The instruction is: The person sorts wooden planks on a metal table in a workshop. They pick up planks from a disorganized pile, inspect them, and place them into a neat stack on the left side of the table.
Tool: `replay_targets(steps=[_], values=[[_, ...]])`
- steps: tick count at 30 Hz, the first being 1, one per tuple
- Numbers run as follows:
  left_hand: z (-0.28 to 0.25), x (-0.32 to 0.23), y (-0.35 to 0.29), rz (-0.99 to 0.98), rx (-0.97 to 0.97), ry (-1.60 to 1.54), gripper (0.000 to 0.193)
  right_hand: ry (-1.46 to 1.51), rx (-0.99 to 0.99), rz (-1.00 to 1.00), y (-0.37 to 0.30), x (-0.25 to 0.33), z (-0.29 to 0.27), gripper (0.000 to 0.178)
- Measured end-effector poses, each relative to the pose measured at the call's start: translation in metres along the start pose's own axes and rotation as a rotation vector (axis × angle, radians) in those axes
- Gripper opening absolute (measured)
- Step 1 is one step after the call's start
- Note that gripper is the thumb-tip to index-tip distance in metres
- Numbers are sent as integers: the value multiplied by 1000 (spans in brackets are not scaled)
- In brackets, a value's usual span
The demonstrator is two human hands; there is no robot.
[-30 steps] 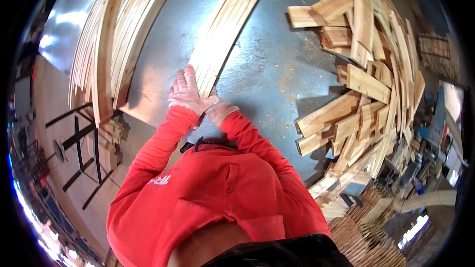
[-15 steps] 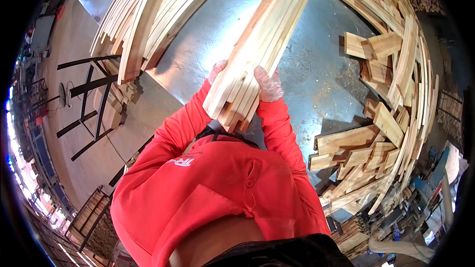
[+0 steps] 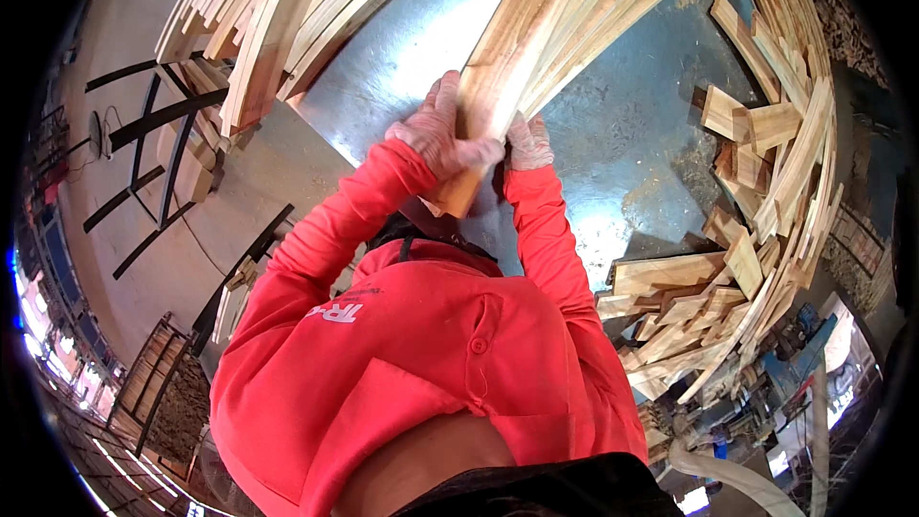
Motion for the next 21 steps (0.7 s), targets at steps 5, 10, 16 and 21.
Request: replay_targets(steps=[5, 10, 16, 21], values=[[-32, -27, 11, -184, 261, -16, 102, 179, -90, -80, 8, 2, 23, 58], [-109, 28, -16, -182, 271, -349, 73, -132, 16, -177, 25, 11, 79, 85], [-182, 60, -115, 81, 113, -125, 110, 155, 10, -174, 56, -20, 137, 79], [-147, 17, -82, 237, -30, -284, 116, -979, 185, -140, 70, -27, 130, 57]])
Point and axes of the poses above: each hand's wrist, its own y-axis towards the middle knuckle, its own z-axis out of the palm, x = y × z, the point moved 5 cm from there along y, towards the middle knuckle, and after that the axes turned 10 degrees about y, right-handed, at the moved point
